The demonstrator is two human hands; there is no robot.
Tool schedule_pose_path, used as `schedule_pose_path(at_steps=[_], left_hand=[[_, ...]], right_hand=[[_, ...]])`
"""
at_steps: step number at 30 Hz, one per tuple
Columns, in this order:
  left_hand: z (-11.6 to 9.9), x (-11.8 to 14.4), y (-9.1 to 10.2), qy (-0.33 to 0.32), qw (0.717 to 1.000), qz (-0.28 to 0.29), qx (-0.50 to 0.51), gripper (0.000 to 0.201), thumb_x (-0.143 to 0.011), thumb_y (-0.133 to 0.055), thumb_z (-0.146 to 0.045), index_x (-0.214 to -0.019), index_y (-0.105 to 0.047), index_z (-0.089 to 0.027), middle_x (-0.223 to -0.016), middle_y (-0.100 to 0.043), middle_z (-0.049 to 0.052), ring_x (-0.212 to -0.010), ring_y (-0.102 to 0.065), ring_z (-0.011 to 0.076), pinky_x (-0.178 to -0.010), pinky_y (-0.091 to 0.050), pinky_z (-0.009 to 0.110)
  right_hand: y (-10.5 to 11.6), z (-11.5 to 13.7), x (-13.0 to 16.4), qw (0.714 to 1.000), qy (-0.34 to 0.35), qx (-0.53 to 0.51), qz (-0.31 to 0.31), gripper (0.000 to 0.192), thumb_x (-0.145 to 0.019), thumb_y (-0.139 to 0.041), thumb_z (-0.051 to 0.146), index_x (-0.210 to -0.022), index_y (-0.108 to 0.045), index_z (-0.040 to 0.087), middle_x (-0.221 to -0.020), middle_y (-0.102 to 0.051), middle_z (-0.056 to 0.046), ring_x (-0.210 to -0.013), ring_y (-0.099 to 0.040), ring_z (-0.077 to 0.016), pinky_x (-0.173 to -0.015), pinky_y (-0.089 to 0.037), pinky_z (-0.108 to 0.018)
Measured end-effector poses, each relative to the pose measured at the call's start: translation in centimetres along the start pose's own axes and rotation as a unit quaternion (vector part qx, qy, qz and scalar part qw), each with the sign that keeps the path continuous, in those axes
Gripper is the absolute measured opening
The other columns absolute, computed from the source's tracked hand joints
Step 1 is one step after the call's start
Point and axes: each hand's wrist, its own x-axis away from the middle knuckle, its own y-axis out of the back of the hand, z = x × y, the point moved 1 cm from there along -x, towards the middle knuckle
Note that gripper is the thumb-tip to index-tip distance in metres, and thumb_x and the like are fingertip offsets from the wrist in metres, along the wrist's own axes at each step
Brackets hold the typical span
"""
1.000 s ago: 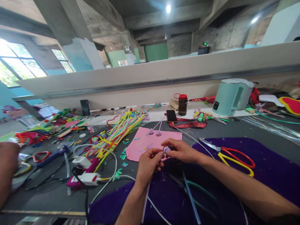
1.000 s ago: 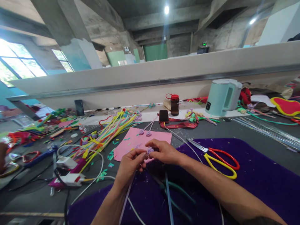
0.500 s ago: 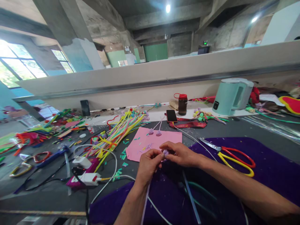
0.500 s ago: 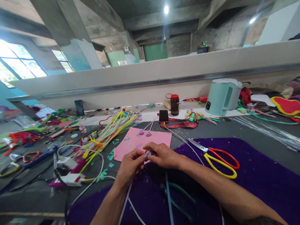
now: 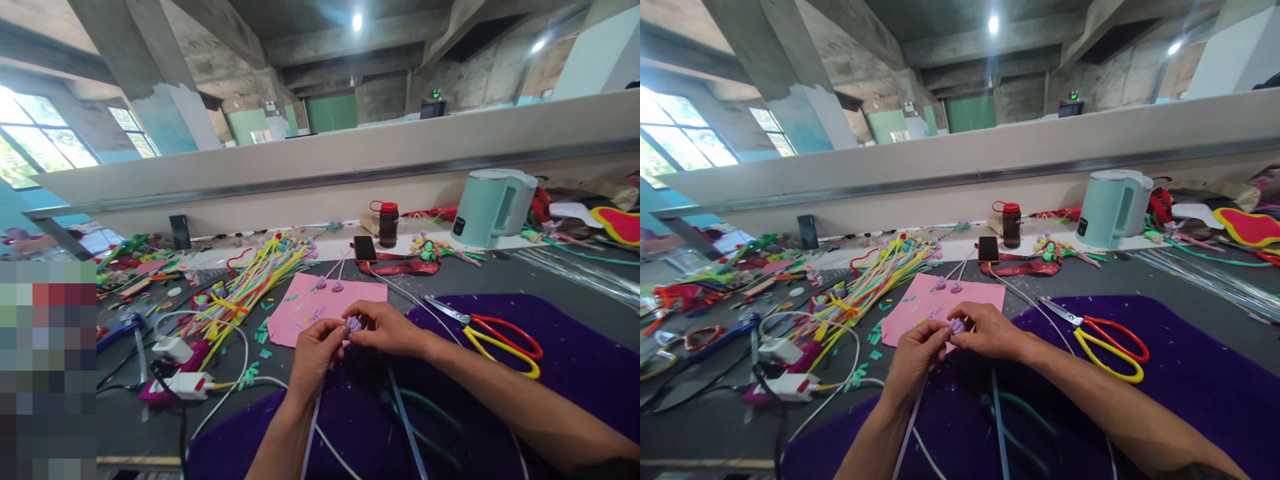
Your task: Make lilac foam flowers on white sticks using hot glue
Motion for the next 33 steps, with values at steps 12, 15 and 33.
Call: schedule_pose_path(at_steps=[12, 15, 33], left_hand=[[0.0, 0.1, -0.1, -0.124, 0.983, -0.045, -0.131, 0.022, -0.064, -0.07, -0.029, -0.081, -0.066, -0.016, -0.069, -0.065, 0.0, -0.056, -0.054, 0.0099, -0.052, -0.04, 0.019], [-0.1, 0.5, -0.3, -0.178, 0.955, -0.059, -0.23, 0.014, -0.071, -0.064, -0.028, -0.08, -0.067, -0.019, -0.072, -0.067, 0.0, -0.065, -0.058, 0.0131, -0.062, -0.044, 0.022], [-0.3, 0.6, 0.0, -0.211, 0.937, -0.084, -0.266, 0.013, -0.075, -0.059, -0.028, -0.076, -0.069, -0.021, -0.071, -0.068, 0.001, -0.067, -0.059, 0.0159, -0.065, -0.043, 0.025]], right_hand=[[-0.1, -1.1, -0.3, 0.992, -0.074, -0.101, 0.001, 0.022, -0.07, -0.058, 0.016, -0.092, -0.059, 0.016, -0.073, -0.059, 0.001, -0.06, -0.052, -0.0104, -0.053, -0.042, -0.02], [-0.4, -1.3, -0.3, 0.979, -0.121, -0.16, 0.022, 0.021, -0.071, -0.058, 0.018, -0.092, -0.057, 0.015, -0.07, -0.058, 0.002, -0.054, -0.051, -0.0097, -0.047, -0.042, -0.02], [0.1, -1.7, -0.5, 0.966, -0.119, -0.228, 0.027, 0.03, -0.079, -0.056, 0.037, -0.098, -0.058, 0.014, -0.07, -0.06, -0.001, -0.058, -0.059, -0.0124, -0.045, -0.044, -0.019]])
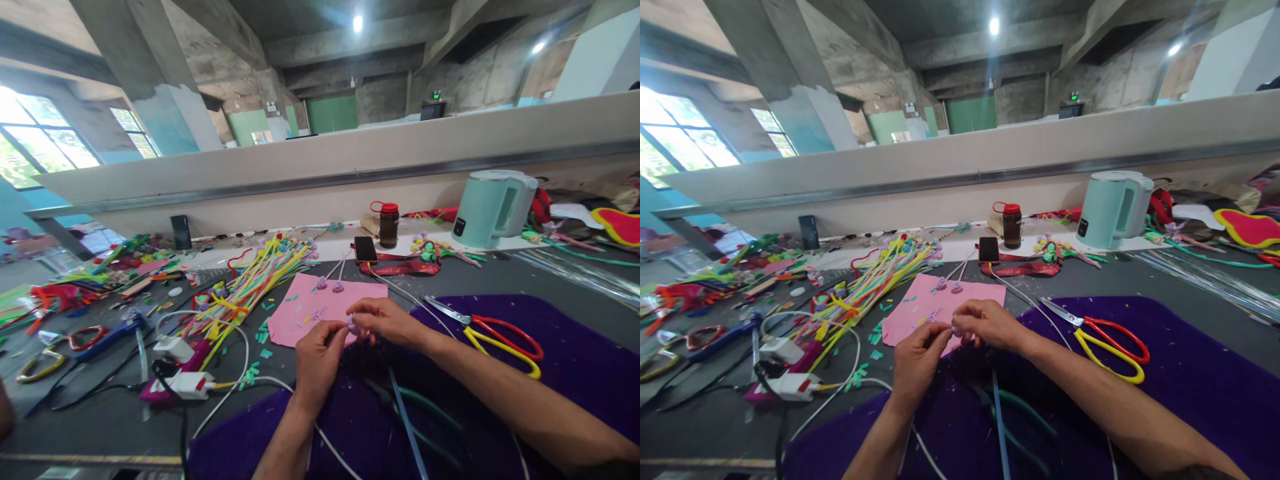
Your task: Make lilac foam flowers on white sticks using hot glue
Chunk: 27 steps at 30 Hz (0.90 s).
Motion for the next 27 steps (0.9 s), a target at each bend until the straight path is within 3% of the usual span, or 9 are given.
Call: schedule_pose_path(at_steps=[4, 8, 11, 15, 22, 27], left_hand=[[0.1, -0.3, 0.3, 0.074, 0.993, -0.005, 0.088, 0.014, -0.07, -0.063, -0.032, -0.072, -0.069, -0.019, -0.065, -0.066, 0.001, -0.061, -0.056, 0.0153, -0.057, -0.04, 0.023], [0.4, -0.4, 0.3, 0.135, 0.974, 0.021, 0.182, 0.018, -0.068, -0.065, -0.033, -0.071, -0.067, -0.016, -0.056, -0.06, -0.002, -0.043, -0.041, 0.0079, -0.042, -0.028, 0.019], [0.6, -0.4, 0.2, 0.152, 0.96, 0.039, 0.234, 0.019, -0.069, -0.065, -0.034, -0.073, -0.065, -0.015, -0.051, -0.055, -0.004, -0.039, -0.032, 0.0042, -0.04, -0.02, 0.018], [0.7, -0.6, 0.2, 0.167, 0.943, 0.045, 0.284, 0.022, -0.067, -0.068, -0.034, -0.072, -0.063, -0.013, -0.053, -0.056, -0.003, -0.037, -0.031, 0.0023, -0.038, -0.017, 0.018], [0.5, -0.9, 0.6, 0.247, 0.877, 0.064, 0.408, 0.031, -0.055, -0.075, -0.034, -0.07, -0.059, -0.012, -0.051, -0.054, -0.004, -0.032, -0.025, -0.0018, -0.035, -0.012, 0.015], [0.6, -0.9, 0.7, 0.282, 0.837, 0.106, 0.457, 0.031, -0.056, -0.076, -0.033, -0.072, -0.058, -0.013, -0.053, -0.052, -0.006, -0.032, -0.021, -0.0027, -0.033, -0.013, 0.013]], right_hand=[[1.1, -0.1, -0.4, 0.997, -0.015, -0.071, -0.033, 0.042, -0.086, -0.041, 0.05, -0.098, -0.057, 0.013, -0.081, -0.061, -0.007, -0.059, -0.062, -0.0129, -0.044, -0.045, -0.02], [1.0, -0.4, -0.4, 0.996, -0.022, -0.088, -0.015, 0.043, -0.087, -0.041, 0.05, -0.096, -0.058, 0.011, -0.079, -0.061, -0.007, -0.059, -0.063, -0.0134, -0.046, -0.045, -0.02], [0.6, -0.3, -0.2, 0.996, -0.007, -0.089, 0.006, 0.041, -0.087, -0.043, 0.048, -0.096, -0.059, 0.011, -0.079, -0.059, -0.005, -0.061, -0.063, -0.0139, -0.046, -0.045, -0.021], [0.4, -0.1, -0.1, 0.995, -0.006, -0.096, 0.009, 0.04, -0.087, -0.043, 0.047, -0.096, -0.058, 0.012, -0.082, -0.06, -0.006, -0.062, -0.062, -0.0136, -0.047, -0.045, -0.021], [0.0, 0.5, 0.1, 0.995, 0.007, -0.099, 0.004, 0.036, -0.086, -0.045, 0.045, -0.098, -0.056, 0.013, -0.087, -0.062, -0.008, -0.062, -0.062, -0.0131, -0.047, -0.045, -0.021], [-0.7, 1.0, 0.4, 0.998, 0.039, -0.04, 0.009, 0.03, -0.079, -0.057, 0.029, -0.106, -0.053, 0.016, -0.092, -0.06, -0.005, -0.064, -0.061, -0.0122, -0.048, -0.044, -0.02]])
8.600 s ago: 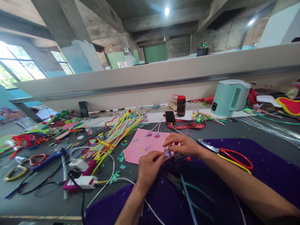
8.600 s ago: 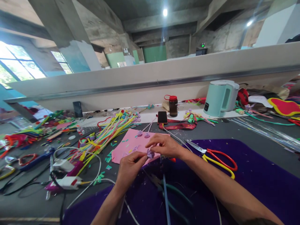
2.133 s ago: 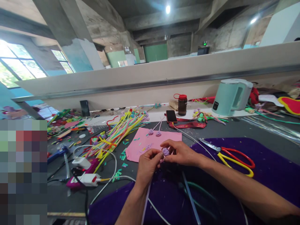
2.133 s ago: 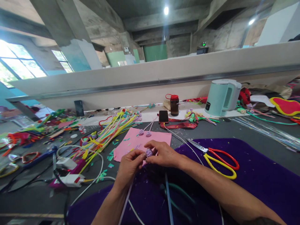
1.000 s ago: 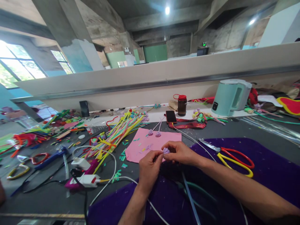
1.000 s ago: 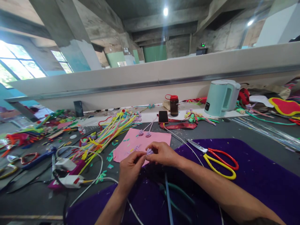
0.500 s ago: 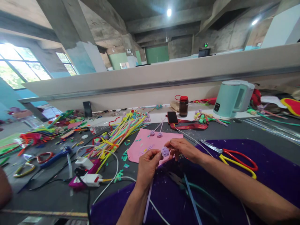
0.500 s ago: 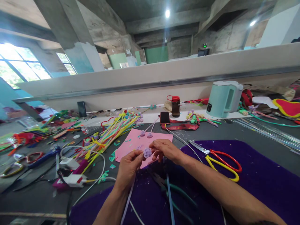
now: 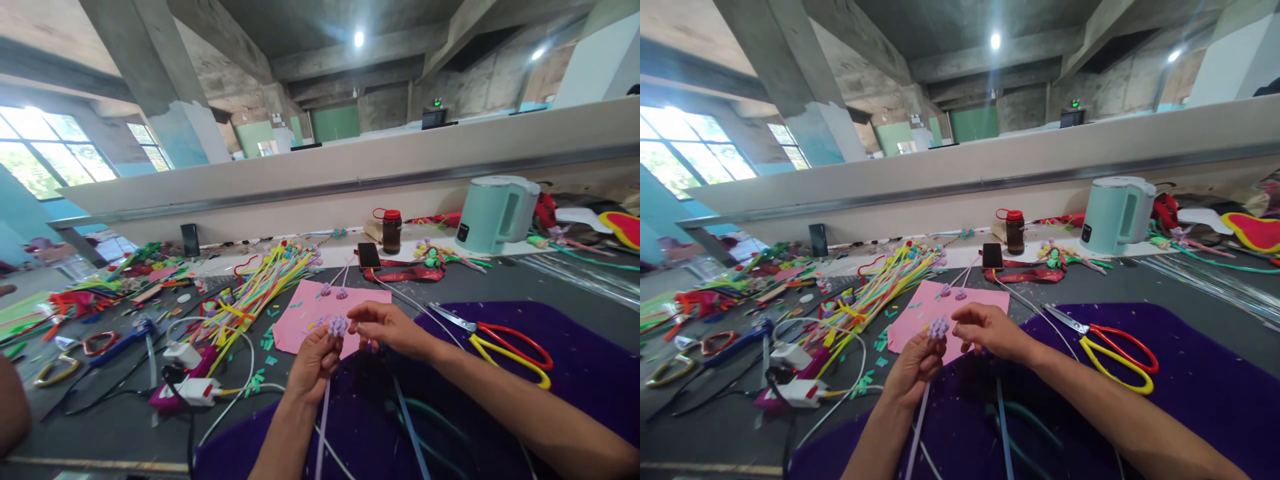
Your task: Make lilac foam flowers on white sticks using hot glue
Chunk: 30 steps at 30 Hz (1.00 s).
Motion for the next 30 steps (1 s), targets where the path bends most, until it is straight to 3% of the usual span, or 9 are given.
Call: schedule_pose_path(at_steps=[5, 8, 12, 17, 22, 30], left_hand=[[0.6, -0.2, 0.0, 0.036, 0.999, 0.022, -0.021, 0.031, -0.057, -0.073, -0.038, -0.063, -0.054, -0.013, -0.04, -0.039, -0.009, -0.029, -0.017, -0.0014, -0.031, -0.012, 0.014], [0.9, -0.3, -0.1, 0.058, 0.996, 0.039, -0.056, 0.033, -0.059, -0.072, -0.041, -0.058, -0.052, -0.014, -0.035, -0.033, -0.01, -0.027, -0.019, -0.0004, -0.029, -0.012, 0.014], [0.9, -0.4, -0.4, 0.049, 0.993, 0.039, -0.097, 0.032, -0.066, -0.067, -0.042, -0.061, -0.059, -0.011, -0.036, -0.044, -0.006, -0.025, -0.027, 0.0003, -0.027, -0.015, 0.013], [1.0, -0.3, -0.6, 0.037, 0.994, 0.018, -0.105, 0.032, -0.071, -0.062, -0.039, -0.082, -0.066, -0.01, -0.066, -0.068, 0.006, -0.034, -0.049, 0.0055, -0.029, -0.031, 0.014], [1.3, -0.3, -0.4, 0.051, 0.99, 0.032, -0.131, 0.035, -0.07, -0.063, -0.043, -0.072, -0.066, -0.008, -0.049, -0.062, 0.004, -0.032, -0.047, 0.0062, -0.03, -0.032, 0.015], [1.6, -0.3, -0.5, 0.045, 0.99, 0.029, -0.131, 0.023, -0.064, -0.07, -0.033, -0.069, -0.064, -0.011, -0.055, -0.063, 0.001, -0.034, -0.049, 0.0057, -0.032, -0.032, 0.015]], right_hand=[[-0.6, 0.7, 0.4, 0.985, 0.061, 0.158, -0.015, 0.056, -0.066, -0.067, 0.016, -0.118, -0.049, 0.021, -0.106, -0.057, -0.004, -0.067, -0.057, -0.0101, -0.057, -0.045, -0.021], [-0.7, 0.9, 0.6, 0.974, 0.09, 0.207, -0.026, 0.047, -0.066, -0.068, 0.018, -0.111, -0.056, 0.021, -0.1, -0.058, -0.003, -0.067, -0.055, -0.0104, -0.058, -0.044, -0.021], [-0.1, 0.4, 0.2, 0.988, 0.056, 0.139, -0.042, 0.023, -0.071, -0.062, 0.02, -0.094, -0.064, 0.018, -0.082, -0.06, 0.0, -0.062, -0.053, -0.0096, -0.055, -0.042, -0.02], [1.2, -0.6, -0.5, 0.997, -0.074, -0.007, -0.027, 0.024, -0.074, -0.061, 0.031, -0.091, -0.064, 0.015, -0.067, -0.06, 0.001, -0.052, -0.052, -0.0081, -0.043, -0.036, -0.017], [1.0, -1.0, -0.5, 0.994, -0.097, -0.047, -0.014, 0.028, -0.072, -0.063, 0.036, -0.089, -0.065, 0.013, -0.069, -0.063, -0.001, -0.053, -0.053, -0.0082, -0.044, -0.036, -0.017], [0.4, -2.3, -0.4, 0.997, -0.077, -0.009, 0.007, 0.026, -0.076, -0.061, 0.036, -0.09, -0.065, 0.015, -0.06, -0.058, 0.003, -0.047, -0.047, -0.0065, -0.043, -0.036, -0.017]])
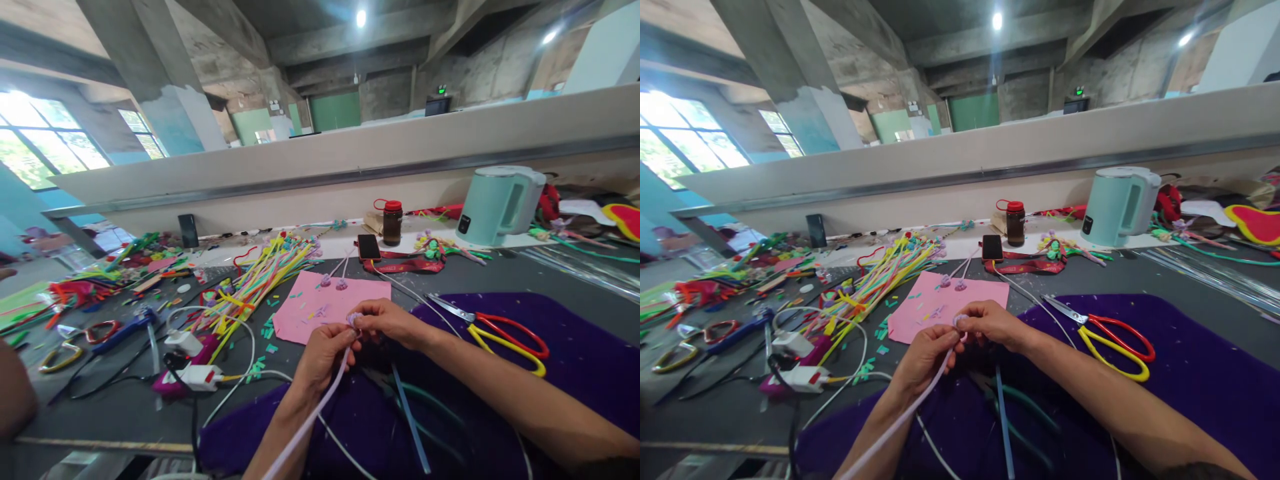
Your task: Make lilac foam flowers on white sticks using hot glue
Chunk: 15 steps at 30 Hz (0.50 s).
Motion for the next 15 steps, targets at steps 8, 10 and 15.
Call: schedule_pose_path(at_steps=[8, 10, 15], left_hand=[[-0.09, 0.18, -0.17, -0.036, 0.997, -0.026, -0.067, 0.022, -0.068, -0.065, -0.033, -0.066, -0.06, -0.012, -0.05, -0.059, -0.001, -0.03, -0.045, 0.0048, -0.03, -0.03, 0.014], [-0.15, 0.2, -0.17, -0.035, 0.996, -0.03, -0.077, 0.022, -0.068, -0.065, -0.033, -0.066, -0.06, -0.012, -0.049, -0.059, -0.002, -0.029, -0.045, 0.005, -0.029, -0.03, 0.015], [-0.27, 0.23, -0.21, -0.038, 0.995, -0.042, -0.088, 0.021, -0.067, -0.063, -0.032, -0.062, -0.058, -0.013, -0.045, -0.057, -0.003, -0.028, -0.044, 0.0056, -0.028, -0.029, 0.015]], right_hand=[[-0.04, -0.01, 0.11, 1.0, -0.001, 0.028, 0.005, 0.023, -0.078, -0.058, 0.034, -0.089, -0.064, 0.015, -0.063, -0.058, 0.002, -0.049, -0.048, -0.0071, -0.044, -0.037, -0.017], [-0.05, -0.07, 0.11, 0.999, -0.01, 0.035, 0.005, 0.024, -0.079, -0.057, 0.035, -0.089, -0.064, 0.015, -0.061, -0.058, 0.002, -0.047, -0.047, -0.0069, -0.043, -0.036, -0.017], [-0.09, -0.13, 0.08, 0.998, -0.029, 0.048, -0.001, 0.025, -0.079, -0.056, 0.038, -0.088, -0.064, 0.015, -0.058, -0.057, 0.003, -0.043, -0.046, -0.0064, -0.04, -0.033, -0.016]])
